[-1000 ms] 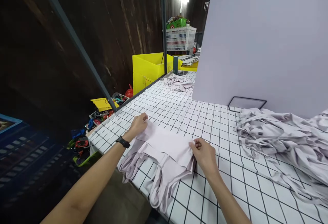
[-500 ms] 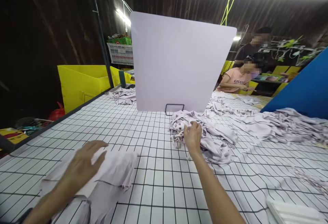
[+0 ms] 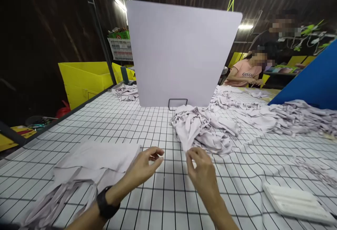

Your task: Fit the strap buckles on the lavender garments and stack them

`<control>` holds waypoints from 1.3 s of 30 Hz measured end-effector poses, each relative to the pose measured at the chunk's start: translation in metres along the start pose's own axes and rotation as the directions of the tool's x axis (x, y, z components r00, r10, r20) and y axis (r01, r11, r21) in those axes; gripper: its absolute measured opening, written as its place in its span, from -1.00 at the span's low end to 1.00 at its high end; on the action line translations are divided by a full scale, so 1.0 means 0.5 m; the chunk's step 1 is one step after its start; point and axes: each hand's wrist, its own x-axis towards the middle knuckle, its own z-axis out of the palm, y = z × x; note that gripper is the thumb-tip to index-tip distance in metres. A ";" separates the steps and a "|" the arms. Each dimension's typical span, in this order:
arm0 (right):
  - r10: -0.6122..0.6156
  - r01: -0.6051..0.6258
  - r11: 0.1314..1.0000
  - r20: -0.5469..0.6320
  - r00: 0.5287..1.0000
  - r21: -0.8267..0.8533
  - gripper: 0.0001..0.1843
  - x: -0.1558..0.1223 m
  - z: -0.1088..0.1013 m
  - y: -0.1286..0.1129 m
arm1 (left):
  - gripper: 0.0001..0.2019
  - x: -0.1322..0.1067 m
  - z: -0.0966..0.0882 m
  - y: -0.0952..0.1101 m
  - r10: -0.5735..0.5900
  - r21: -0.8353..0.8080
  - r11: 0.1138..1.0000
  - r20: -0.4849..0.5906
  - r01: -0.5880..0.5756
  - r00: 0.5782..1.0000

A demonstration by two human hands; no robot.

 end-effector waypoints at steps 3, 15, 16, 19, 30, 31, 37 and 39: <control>0.022 -0.041 0.982 0.103 0.994 0.187 -0.65 -0.123 0.005 -0.042 | -0.55 -0.005 0.036 -0.002 -0.190 -0.291 0.928 0.172 0.234 0.967; 0.212 -0.214 0.977 0.172 0.962 -0.011 -0.69 0.024 -0.003 0.047 | -0.67 0.014 0.125 0.016 0.034 0.249 0.968 0.000 -0.033 0.999; 0.215 -0.213 0.977 0.172 0.961 -0.027 -0.72 0.052 0.016 0.057 | -0.69 0.020 0.138 0.018 0.037 0.254 0.967 -0.002 -0.035 0.999; 0.245 -0.234 0.969 0.165 0.955 -0.083 -0.79 0.109 0.065 0.082 | -0.76 0.035 0.161 0.014 0.031 0.134 0.991 -0.039 -0.026 0.999; 0.294 -0.301 0.954 0.239 0.926 -0.004 -0.81 0.008 -0.027 0.062 | -0.51 -0.014 0.081 0.000 -0.101 -0.816 0.569 0.054 0.102 0.993; 0.293 -0.304 0.952 0.248 0.923 0.007 -0.79 -0.012 -0.042 0.055 | -0.50 -0.025 0.073 -0.001 -0.119 -0.809 0.573 0.072 0.128 0.990; 0.346 -0.349 0.936 0.291 0.892 -0.046 -0.57 -0.094 -0.088 0.047 | -0.53 -0.081 0.046 -0.019 -0.205 -0.631 0.736 0.137 0.245 0.969; 0.355 -0.348 0.935 0.166 0.920 -0.070 -0.51 -0.090 -0.073 0.051 | -0.60 -0.087 0.047 -0.022 -0.192 -0.527 0.824 0.087 0.208 0.978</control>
